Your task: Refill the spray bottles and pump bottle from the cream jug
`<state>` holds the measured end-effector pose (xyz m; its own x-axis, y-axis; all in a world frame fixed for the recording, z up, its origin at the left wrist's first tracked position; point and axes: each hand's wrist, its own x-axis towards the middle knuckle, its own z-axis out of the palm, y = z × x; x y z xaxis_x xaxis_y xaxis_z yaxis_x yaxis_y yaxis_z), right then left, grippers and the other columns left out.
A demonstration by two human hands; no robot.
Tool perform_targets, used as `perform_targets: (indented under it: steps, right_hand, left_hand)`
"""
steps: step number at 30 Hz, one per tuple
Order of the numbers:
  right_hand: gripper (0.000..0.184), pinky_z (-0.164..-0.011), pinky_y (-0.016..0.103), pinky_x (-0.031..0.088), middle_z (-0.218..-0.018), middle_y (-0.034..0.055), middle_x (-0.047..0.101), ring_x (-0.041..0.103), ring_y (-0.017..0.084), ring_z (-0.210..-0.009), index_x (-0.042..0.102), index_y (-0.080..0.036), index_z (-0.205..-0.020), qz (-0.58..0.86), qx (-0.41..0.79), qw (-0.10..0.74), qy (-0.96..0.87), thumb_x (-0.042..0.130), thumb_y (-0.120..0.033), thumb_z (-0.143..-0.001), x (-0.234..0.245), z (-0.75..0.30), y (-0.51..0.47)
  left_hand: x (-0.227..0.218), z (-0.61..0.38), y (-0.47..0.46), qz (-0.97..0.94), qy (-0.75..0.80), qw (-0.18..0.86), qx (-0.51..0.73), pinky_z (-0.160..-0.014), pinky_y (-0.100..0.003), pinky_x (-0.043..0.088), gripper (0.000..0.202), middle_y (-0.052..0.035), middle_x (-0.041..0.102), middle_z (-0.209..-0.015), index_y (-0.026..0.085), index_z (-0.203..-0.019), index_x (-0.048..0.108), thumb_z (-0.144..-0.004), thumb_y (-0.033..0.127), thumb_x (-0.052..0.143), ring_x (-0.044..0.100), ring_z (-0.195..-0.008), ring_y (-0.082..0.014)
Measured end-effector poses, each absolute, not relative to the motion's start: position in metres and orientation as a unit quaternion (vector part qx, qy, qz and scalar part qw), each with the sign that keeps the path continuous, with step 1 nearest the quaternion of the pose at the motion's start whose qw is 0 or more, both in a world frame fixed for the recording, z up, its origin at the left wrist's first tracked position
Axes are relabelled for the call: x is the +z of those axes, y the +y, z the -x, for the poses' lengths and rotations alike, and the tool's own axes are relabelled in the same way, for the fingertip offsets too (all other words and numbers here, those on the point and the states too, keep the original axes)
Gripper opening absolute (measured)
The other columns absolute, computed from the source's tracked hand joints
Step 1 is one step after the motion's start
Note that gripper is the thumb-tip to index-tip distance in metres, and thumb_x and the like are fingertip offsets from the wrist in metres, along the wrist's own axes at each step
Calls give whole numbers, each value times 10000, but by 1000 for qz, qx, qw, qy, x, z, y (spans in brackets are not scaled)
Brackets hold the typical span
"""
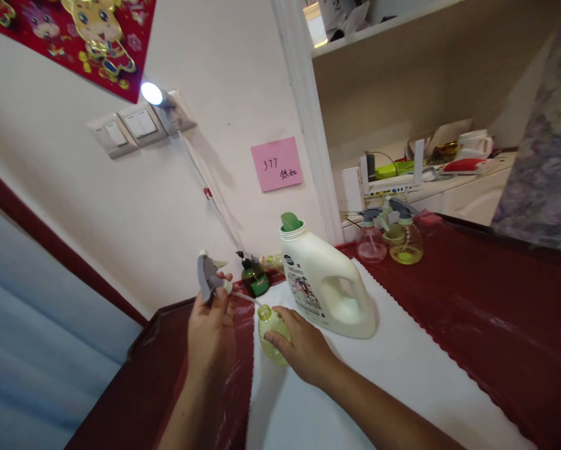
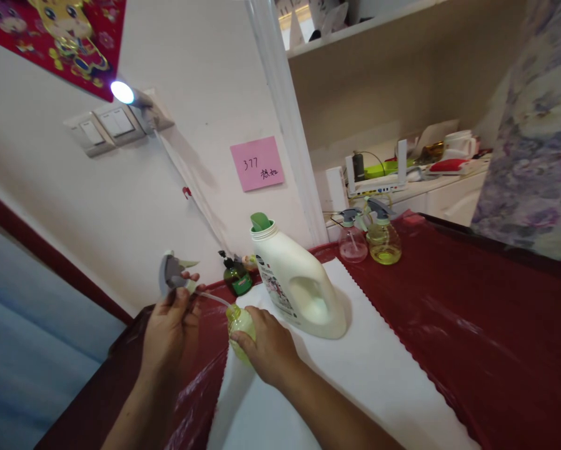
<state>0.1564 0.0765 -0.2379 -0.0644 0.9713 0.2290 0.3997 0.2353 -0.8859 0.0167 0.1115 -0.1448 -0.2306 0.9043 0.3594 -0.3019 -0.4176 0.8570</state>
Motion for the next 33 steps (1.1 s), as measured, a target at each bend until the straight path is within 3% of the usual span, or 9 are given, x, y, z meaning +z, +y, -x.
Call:
perform_targets:
  steps: [4, 9, 26, 33]
  right_hand:
    - [513, -1050, 428, 438, -1344, 127, 650, 592, 305, -1261, 540, -211, -1431, 524, 322, 440, -654, 566, -425, -965, -236, -156, 77]
    - [506, -1043, 419, 442, -1324, 120, 655, 595, 301, -1260, 548, -226, -1420, 525, 318, 442, -654, 585, -432, -959, -237, -157, 77]
    - [490, -1040, 405, 437, -1313, 121, 662, 600, 290, -1245, 566, -212, -1401, 519, 321, 446, -655, 601, -408, -954, -234, -159, 77]
    - [459, -1014, 382, 440, -1289, 103, 669, 608, 276, -1214, 580, -238, -1378, 520, 321, 446, -654, 604, -424, -959, -234, -158, 77]
  left_hand:
    - [-192, -15, 108, -491, 424, 430, 627, -924, -292, 516, 477, -56, 765, -1126, 217, -1121, 753, -741, 469, 892, 691, -1035, -201]
    - [-220, -15, 107, -518, 407, 476, 583, -982, -338, 500, 502, -74, 727, -1254, 230, -1224, 711, -798, 455, 852, 676, -1108, -230]
    - [-197, -11, 107, -618, 442, 408, 506, -855, -325, 492, 449, -76, 722, -1052, 176, -1141, 695, -834, 490, 790, 643, -930, -224]
    - [-188, -7, 110, -660, 440, 380, 476, -814, -308, 493, 386, -72, 734, -1061, 180, -1118, 700, -875, 475, 750, 647, -916, -217]
